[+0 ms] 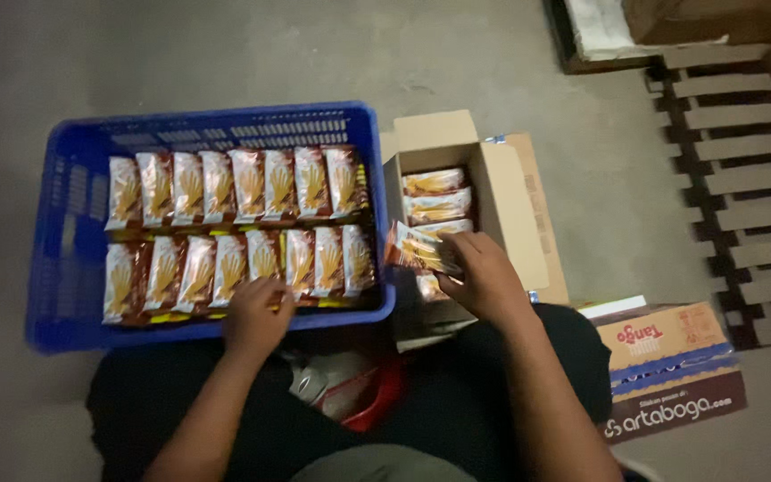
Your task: The person transfers individually wrapped snack packets from a cardboard box into a blue plastic basket. They pick up packets from the box and place them into the basket, arranging them in neat rows.
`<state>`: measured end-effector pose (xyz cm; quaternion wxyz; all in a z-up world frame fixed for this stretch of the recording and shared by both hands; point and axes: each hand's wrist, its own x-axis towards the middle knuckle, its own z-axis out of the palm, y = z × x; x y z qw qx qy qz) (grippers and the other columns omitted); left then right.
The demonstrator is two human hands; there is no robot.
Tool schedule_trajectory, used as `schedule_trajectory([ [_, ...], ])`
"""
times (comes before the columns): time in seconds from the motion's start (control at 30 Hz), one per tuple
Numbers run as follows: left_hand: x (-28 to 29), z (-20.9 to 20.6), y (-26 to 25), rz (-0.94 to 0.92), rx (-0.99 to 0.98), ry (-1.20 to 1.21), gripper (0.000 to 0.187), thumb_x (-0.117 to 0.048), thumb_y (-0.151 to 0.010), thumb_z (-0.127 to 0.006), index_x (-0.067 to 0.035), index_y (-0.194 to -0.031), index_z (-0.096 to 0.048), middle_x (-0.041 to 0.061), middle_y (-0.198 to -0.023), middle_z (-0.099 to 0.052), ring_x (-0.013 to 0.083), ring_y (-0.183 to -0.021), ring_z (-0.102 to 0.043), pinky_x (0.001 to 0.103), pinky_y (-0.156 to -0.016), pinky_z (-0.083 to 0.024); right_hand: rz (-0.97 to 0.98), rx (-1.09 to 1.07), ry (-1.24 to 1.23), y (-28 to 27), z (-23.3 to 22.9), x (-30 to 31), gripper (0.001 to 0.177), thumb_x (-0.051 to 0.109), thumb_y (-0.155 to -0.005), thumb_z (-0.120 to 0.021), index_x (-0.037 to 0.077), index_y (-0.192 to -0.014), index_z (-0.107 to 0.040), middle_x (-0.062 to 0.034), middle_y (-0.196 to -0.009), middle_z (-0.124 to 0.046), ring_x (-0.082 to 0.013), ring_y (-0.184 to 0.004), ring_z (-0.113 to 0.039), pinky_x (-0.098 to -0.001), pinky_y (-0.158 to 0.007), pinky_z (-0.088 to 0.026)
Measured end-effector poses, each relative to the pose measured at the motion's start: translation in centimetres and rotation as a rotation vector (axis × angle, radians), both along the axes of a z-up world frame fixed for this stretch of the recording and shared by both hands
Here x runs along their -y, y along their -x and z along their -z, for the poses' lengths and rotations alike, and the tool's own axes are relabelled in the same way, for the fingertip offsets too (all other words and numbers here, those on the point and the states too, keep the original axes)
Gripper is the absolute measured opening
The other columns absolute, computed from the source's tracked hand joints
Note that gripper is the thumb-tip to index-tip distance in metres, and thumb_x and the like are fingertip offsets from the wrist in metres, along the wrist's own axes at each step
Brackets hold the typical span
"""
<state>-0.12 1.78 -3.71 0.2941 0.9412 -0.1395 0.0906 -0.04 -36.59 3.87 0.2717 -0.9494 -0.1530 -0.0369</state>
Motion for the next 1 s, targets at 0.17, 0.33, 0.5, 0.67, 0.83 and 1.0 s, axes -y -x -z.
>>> schedule_trajectory([
  [0.17, 5.1, -5.2, 2.3, 0.283, 0.125, 0.287, 0.024, -0.015, -0.081, -0.08, -0.011, -0.102, -0.07, 0.012, -0.106, -0.068, 0.0413, -0.105, -0.066, 0.052, -0.09, -0.052, -0.106, -0.016, 0.017, 2.5, 0.4, -1.0, 0.06, 0.017, -0.066, -0.088, 0.004, -0.119, -0.062, -0.021, -0.101, -0.067, -0.0456, -0.097, -0.066, -0.0546, -0.084, -0.053],
  [0.33, 8.1, -9.7, 2.9, 0.498, 0.066, 0.338, 0.051, -0.019, -0.082, -0.083, -0.004, -0.127, -0.064, 0.023, -0.129, -0.062, 0.0537, -0.126, -0.055, 0.064, -0.106, -0.045, -0.171, -0.19, -0.03, 3.8, -1.1, -3.1, 0.065, 0.013, -0.071, -0.088, 0.005, -0.127, -0.056, -0.0228, -0.116, -0.065, -0.049, -0.107, -0.063, -0.0571, -0.088, -0.052],
  [0.5, 8.2, -11.8, 3.3, 0.631, -0.088, 0.259, 0.042, -0.006, -0.087, -0.074, 0.004, -0.125, -0.063, 0.03, -0.129, -0.064, 0.0534, -0.125, -0.057, 0.063, -0.104, -0.048, -0.27, -0.283, -0.088, 4.6, -2.6, -5.4, 0.05, 0.022, -0.075, -0.086, 0.006, -0.108, -0.053, -0.0215, -0.107, -0.058, -0.0476, -0.105, -0.061, -0.0544, -0.088, -0.052],
  [0.67, 7.4, -6.1, 3.5, 0.58, -0.017, 0.221, 0.028, -0.02, -0.089, -0.072, -0.006, -0.113, -0.069, 0.017, -0.12, -0.067, 0.0418, -0.111, -0.065, 0.053, -0.094, -0.053, -0.293, -0.139, -0.118, 4.6, -2.0, -6.8, 0.049, 0.018, -0.073, -0.087, 0.008, -0.109, -0.056, -0.017, -0.109, -0.061, -0.0445, -0.11, -0.062, -0.0518, -0.091, -0.053],
  [0.83, 5.2, -3.8, 2.8, 0.366, -0.015, 0.211, 0.017, -0.013, -0.085, -0.077, -0.009, -0.101, -0.075, 0.015, -0.114, -0.068, 0.0404, -0.103, -0.068, 0.051, -0.088, -0.056, -0.264, 0.169, -0.219, 4.3, -0.4, -7.4, 0.044, 0.01, -0.08, -0.083, 0.006, -0.118, -0.062, -0.0206, -0.135, -0.06, -0.0477, -0.13, -0.054, -0.0578, -0.111, -0.042],
  [1.0, -1.3, -5.3, 1.7, 0.062, 0.058, 0.174, 0.013, -0.01, -0.08, -0.08, -0.012, -0.091, -0.074, 0.015, -0.118, -0.067, 0.0333, -0.108, -0.068, 0.05, -0.096, -0.047, -0.277, 0.165, -0.173, 3.5, 7.0, -5.8, 0.05, 0.012, -0.087, -0.068, 0.006, -0.132, -0.048, -0.0251, -0.159, -0.04, -0.0465, -0.149, -0.038, -0.058, -0.127, -0.026],
])
